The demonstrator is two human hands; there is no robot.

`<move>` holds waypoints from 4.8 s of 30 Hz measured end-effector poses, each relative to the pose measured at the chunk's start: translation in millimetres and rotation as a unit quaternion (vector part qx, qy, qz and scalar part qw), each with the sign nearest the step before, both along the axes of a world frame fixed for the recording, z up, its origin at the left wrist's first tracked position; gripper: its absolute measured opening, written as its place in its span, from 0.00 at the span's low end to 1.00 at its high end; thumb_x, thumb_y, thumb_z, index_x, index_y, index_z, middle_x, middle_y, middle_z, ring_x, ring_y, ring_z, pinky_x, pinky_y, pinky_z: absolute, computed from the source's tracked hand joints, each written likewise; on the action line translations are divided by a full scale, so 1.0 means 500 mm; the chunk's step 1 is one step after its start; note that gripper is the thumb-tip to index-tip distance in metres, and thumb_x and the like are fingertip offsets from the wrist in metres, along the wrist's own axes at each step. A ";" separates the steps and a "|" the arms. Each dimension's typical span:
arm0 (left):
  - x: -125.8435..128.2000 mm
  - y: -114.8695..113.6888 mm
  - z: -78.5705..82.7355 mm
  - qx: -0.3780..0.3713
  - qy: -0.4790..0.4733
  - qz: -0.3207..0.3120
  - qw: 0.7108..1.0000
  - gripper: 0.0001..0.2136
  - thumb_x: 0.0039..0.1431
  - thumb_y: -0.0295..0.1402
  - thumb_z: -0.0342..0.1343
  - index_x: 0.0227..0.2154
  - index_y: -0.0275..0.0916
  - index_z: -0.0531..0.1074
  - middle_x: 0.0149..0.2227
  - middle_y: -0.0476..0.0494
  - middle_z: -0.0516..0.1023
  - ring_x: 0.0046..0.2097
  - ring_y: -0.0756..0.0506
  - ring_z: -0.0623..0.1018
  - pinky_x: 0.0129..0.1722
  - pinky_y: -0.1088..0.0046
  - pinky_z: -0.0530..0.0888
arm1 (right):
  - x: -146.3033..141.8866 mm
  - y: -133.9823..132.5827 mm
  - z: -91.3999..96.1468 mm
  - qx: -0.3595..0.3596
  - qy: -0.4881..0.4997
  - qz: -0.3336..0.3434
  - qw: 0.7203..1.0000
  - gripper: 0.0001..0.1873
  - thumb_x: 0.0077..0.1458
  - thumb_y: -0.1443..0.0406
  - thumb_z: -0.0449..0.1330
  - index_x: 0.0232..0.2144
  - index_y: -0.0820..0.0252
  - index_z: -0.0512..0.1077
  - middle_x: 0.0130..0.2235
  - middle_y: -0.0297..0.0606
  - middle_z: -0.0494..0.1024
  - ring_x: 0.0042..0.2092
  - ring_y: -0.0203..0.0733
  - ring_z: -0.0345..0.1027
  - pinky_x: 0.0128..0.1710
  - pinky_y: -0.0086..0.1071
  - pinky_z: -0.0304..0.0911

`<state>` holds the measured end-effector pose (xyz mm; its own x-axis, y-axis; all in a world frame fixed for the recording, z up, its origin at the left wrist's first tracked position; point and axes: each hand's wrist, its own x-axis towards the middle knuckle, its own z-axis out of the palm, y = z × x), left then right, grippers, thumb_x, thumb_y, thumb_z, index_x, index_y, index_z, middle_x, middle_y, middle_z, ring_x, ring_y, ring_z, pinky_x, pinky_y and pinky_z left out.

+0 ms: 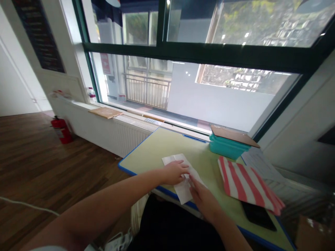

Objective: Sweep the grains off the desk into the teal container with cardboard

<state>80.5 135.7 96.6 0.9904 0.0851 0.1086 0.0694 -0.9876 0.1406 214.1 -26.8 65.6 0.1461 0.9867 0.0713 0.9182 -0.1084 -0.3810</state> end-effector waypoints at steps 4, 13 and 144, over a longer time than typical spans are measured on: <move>-0.010 0.012 -0.025 -0.002 0.028 -0.013 1.000 0.26 0.67 0.43 0.45 0.63 0.35 0.63 0.66 0.34 0.61 0.65 0.31 0.62 0.64 0.50 0.58 | 0.000 -0.001 0.027 -0.002 -0.078 -0.018 0.997 0.26 0.65 0.64 0.42 0.57 0.68 0.70 0.58 0.51 0.72 0.59 0.50 0.65 0.61 0.46 0.58; -0.034 -0.030 -0.030 -0.041 0.018 -0.002 0.999 0.46 0.52 0.66 0.45 0.65 0.36 0.60 0.67 0.24 0.56 0.68 0.24 0.54 0.63 0.42 0.51 | -0.044 -0.016 -0.020 -0.035 -0.146 -0.020 0.988 0.32 0.65 0.59 0.46 0.64 0.78 0.58 0.66 0.54 0.57 0.68 0.53 0.49 0.66 0.47 0.51; 0.343 0.167 -0.064 -0.027 0.086 0.148 0.985 0.33 0.67 0.46 0.33 0.69 0.30 0.50 0.71 0.34 0.45 0.71 0.37 0.49 0.67 0.53 0.47 | 0.257 0.267 -0.006 -0.137 -0.100 -0.236 0.957 0.36 0.67 0.54 0.35 0.68 0.72 0.50 0.71 0.49 0.47 0.71 0.47 0.38 0.68 0.41 0.37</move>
